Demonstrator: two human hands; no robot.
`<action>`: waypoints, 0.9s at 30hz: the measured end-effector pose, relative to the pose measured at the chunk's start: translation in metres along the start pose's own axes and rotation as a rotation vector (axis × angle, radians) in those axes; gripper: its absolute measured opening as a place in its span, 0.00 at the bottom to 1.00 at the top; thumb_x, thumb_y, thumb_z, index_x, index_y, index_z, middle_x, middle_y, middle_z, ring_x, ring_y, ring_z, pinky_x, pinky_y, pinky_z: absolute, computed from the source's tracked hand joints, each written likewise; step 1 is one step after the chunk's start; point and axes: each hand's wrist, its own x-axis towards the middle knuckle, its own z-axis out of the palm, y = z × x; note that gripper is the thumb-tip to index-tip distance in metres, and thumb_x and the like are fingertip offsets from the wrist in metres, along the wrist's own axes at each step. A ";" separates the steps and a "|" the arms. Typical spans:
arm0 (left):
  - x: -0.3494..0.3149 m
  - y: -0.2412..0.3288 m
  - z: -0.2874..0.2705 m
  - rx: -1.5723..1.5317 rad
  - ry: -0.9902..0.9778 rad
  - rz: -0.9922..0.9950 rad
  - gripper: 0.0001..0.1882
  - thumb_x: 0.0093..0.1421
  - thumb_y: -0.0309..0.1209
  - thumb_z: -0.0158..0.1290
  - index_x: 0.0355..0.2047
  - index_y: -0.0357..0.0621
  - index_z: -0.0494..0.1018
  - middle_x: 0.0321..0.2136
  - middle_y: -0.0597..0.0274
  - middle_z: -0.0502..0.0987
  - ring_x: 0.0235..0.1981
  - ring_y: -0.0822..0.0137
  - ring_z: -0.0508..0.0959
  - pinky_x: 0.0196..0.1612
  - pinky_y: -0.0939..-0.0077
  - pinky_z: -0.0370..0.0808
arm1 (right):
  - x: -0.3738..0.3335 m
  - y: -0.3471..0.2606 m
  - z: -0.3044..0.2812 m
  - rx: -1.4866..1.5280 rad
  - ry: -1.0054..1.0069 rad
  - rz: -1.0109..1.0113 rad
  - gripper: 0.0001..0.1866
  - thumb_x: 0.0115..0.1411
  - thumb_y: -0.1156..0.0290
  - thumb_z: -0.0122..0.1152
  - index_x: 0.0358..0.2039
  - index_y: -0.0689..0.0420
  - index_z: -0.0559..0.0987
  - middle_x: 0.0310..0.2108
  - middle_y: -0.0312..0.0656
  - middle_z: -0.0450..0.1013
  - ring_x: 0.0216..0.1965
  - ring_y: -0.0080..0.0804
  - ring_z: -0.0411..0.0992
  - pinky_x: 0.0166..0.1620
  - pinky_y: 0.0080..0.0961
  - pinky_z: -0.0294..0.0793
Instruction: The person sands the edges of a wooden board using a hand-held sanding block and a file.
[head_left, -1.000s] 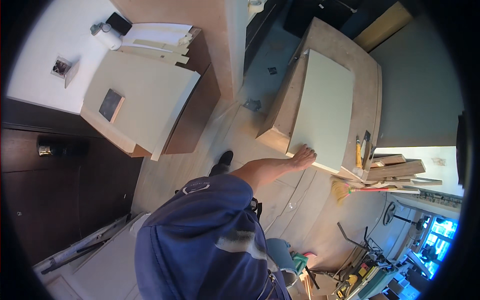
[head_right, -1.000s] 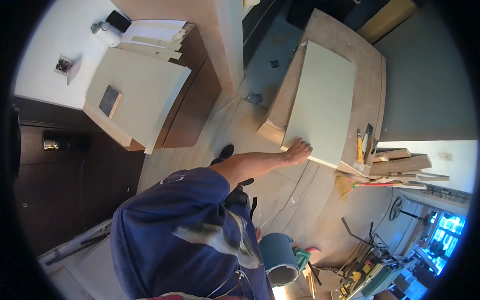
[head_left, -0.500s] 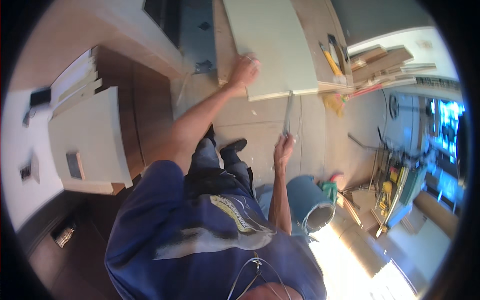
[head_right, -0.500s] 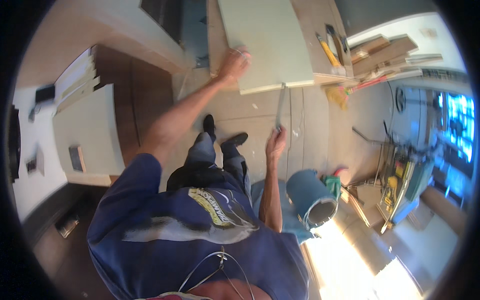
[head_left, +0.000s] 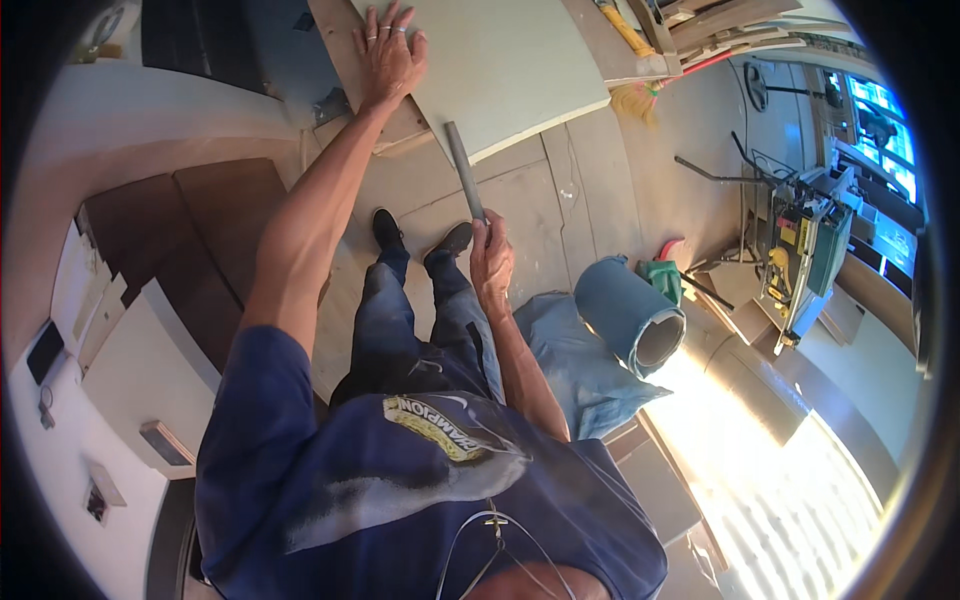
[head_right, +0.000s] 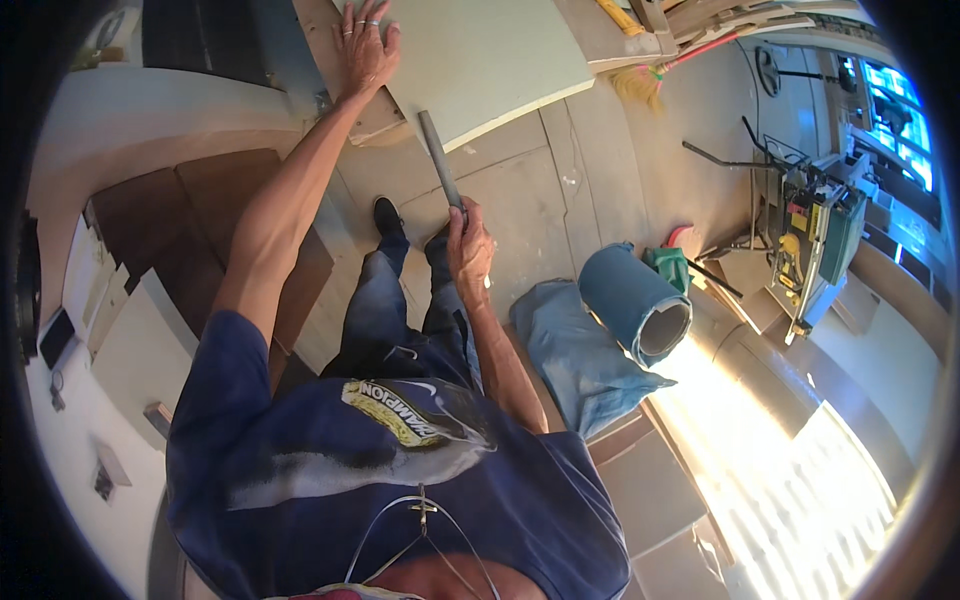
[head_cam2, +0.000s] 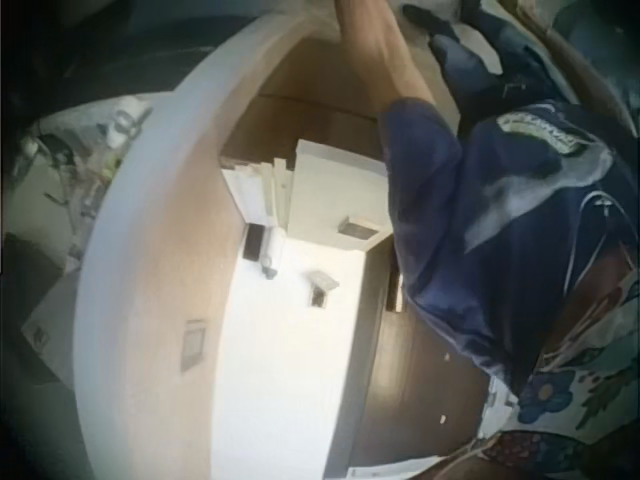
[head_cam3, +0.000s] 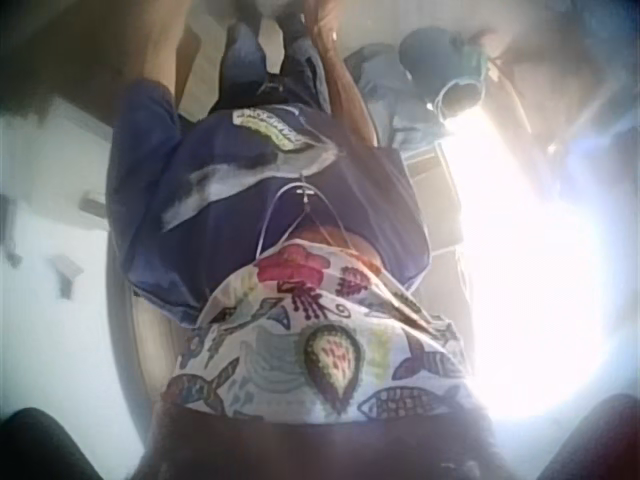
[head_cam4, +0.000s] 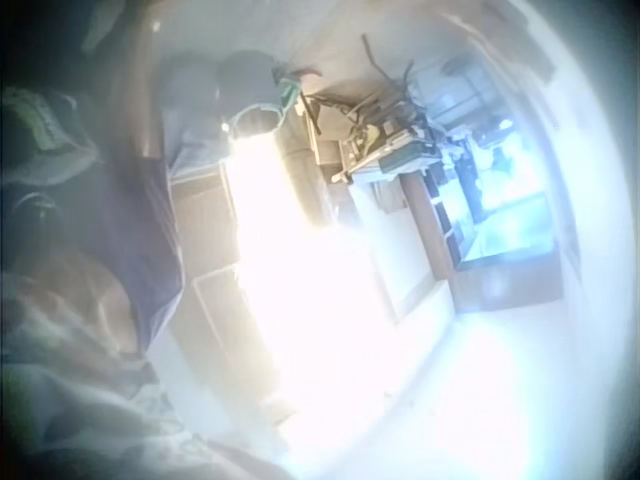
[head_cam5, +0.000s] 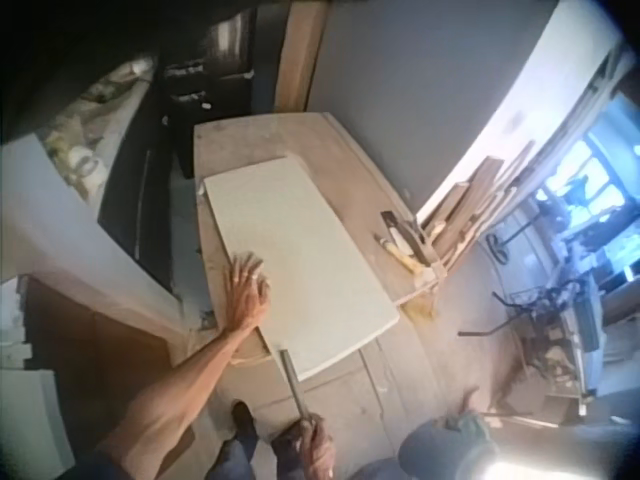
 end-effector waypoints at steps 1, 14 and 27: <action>0.000 -0.005 -0.005 -0.002 -0.011 0.000 0.30 0.73 0.34 0.53 0.72 0.41 0.61 0.75 0.49 0.57 0.77 0.44 0.52 0.77 0.47 0.53 | 0.002 -0.006 0.006 -0.015 0.019 -0.024 0.15 0.74 0.60 0.56 0.54 0.54 0.77 0.27 0.54 0.77 0.28 0.53 0.78 0.34 0.44 0.74; 0.003 -0.017 -0.022 -0.011 0.042 0.075 0.26 0.75 0.32 0.47 0.70 0.39 0.64 0.73 0.49 0.61 0.77 0.44 0.53 0.77 0.47 0.52 | 0.016 -0.028 0.031 -0.080 0.082 -0.028 0.15 0.75 0.59 0.55 0.53 0.56 0.76 0.25 0.56 0.76 0.30 0.54 0.80 0.33 0.45 0.74; -0.006 -0.018 -0.019 0.022 -0.027 0.039 0.26 0.77 0.35 0.43 0.71 0.38 0.63 0.74 0.51 0.60 0.78 0.47 0.50 0.79 0.48 0.47 | 0.066 -0.067 0.031 -0.106 0.055 -0.041 0.13 0.75 0.60 0.55 0.48 0.57 0.75 0.25 0.59 0.76 0.29 0.64 0.77 0.32 0.49 0.73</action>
